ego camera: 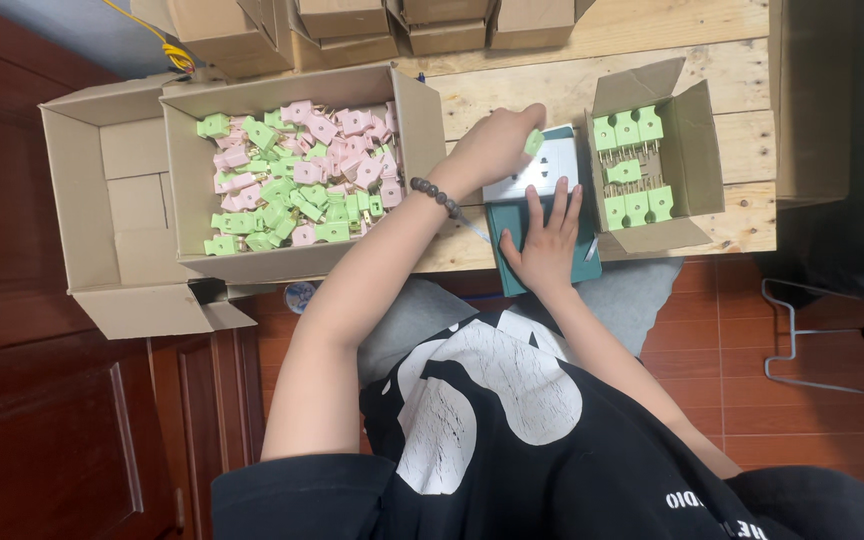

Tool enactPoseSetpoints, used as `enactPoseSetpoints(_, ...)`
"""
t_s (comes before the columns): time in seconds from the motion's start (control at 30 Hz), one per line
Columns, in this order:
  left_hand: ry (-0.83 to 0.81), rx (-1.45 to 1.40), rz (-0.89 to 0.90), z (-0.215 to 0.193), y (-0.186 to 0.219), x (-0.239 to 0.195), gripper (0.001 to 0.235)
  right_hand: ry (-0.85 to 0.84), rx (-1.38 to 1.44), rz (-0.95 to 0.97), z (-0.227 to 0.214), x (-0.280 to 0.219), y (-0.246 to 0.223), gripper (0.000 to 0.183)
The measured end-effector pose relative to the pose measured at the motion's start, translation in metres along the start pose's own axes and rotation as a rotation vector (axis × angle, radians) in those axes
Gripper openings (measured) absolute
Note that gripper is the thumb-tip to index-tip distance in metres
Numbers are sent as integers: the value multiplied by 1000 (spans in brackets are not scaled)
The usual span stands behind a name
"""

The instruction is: The person places green and pink adapters into small cardboard boxes, closes the boxes, and sets them aside.

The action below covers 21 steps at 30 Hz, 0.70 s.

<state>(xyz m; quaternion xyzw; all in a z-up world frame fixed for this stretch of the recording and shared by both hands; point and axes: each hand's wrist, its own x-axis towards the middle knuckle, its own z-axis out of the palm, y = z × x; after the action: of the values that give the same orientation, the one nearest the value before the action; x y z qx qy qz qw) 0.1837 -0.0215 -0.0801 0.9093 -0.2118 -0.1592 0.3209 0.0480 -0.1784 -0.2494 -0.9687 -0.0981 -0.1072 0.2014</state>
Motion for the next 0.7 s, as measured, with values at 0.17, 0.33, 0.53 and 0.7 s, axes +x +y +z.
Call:
enactPoseSetpoints(0.17,14,-13,14,26,-2,20,22,-8,-7,-2,-3,1,-1,81)
enactPoseSetpoints(0.33,-30,129,49,53,-7,32,18,-16,-20,3,0,-1,2,82)
enactPoseSetpoints(0.53,45,245,96,84,3,53,18,8,-9,-8,7,-3,8,76)
enactPoseSetpoints(0.7,141,274,76,133,-13,84,5,64,8,-31,9,-2,9,78)
